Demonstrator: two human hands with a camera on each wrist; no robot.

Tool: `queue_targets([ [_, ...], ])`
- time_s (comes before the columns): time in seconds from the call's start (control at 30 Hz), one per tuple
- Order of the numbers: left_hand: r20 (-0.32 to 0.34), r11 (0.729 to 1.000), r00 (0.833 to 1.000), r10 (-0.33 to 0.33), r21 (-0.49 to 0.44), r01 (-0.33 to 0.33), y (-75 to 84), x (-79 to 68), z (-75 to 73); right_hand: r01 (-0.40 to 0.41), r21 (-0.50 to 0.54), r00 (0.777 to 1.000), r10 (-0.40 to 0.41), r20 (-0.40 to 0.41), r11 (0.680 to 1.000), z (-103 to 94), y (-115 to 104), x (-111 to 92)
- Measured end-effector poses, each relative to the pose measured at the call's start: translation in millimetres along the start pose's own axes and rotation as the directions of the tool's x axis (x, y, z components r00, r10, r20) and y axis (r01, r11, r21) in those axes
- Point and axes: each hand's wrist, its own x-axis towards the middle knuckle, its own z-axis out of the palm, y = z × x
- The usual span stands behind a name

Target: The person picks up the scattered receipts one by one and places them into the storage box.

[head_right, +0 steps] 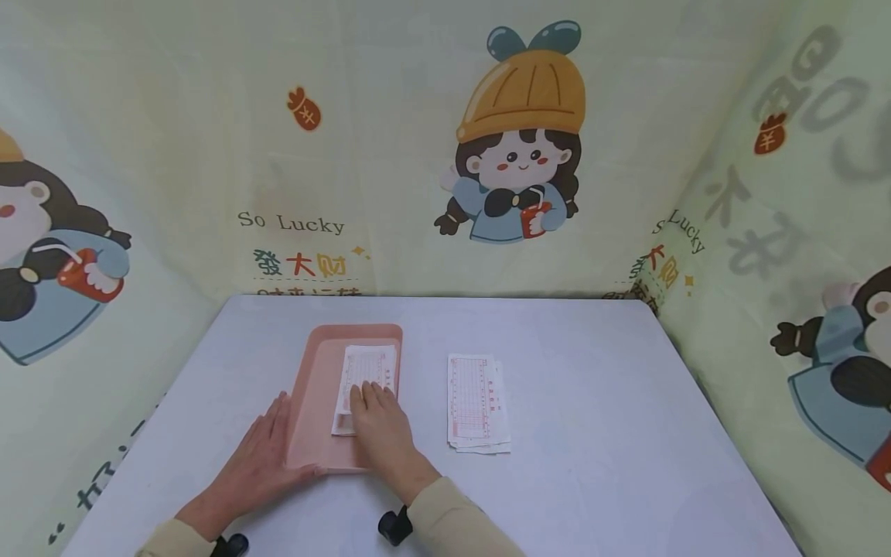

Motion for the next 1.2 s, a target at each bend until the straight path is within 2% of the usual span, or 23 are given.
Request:
queue_targets([
  [0.17, -0.001, 1.000, 1.000, 0.006, 0.010, -0.006, -0.7, 0.2, 1.4, -0.046, 0.086, 0.992, 0.035, 0.120, 0.995, -2.8, -1.9, -1.3],
  [0.33, -0.022, 1.000, 1.000, 0.019, 0.014, -0.019, -2.0, 0.0, 3.0, -0.054, 0.149, 0.989, 0.033, 0.144, 0.987, -6.2, 1.5, -6.5],
  [0.57, -0.031, 1.000, 0.999, 0.022, 0.003, -0.022, -2.4, -1.3, 3.8, -0.047, 0.190, 0.996, 0.033, 0.078, 0.981, -15.0, 13.2, -15.7],
  [0.77, -0.026, 1.000, 1.000, 0.018, 0.014, -0.017, -1.6, -0.7, 1.0, -0.082, 0.250, 0.996, 0.072, 0.048, 0.965, -22.5, 27.1, -24.4],
  [0.93, -0.008, 1.000, 1.000, 0.008, 0.007, -0.008, -1.0, -1.8, -1.5, -0.094, 0.256, 0.995, 0.084, 0.050, 0.962, -25.2, 36.9, -31.8],
  [1.2, -0.016, 1.000, 1.000, 0.013, 0.000, -0.013, -0.1, -3.4, -1.0, -0.083, 0.236, 0.995, 0.094, -0.035, 0.968, -27.8, 57.1, -47.1],
])
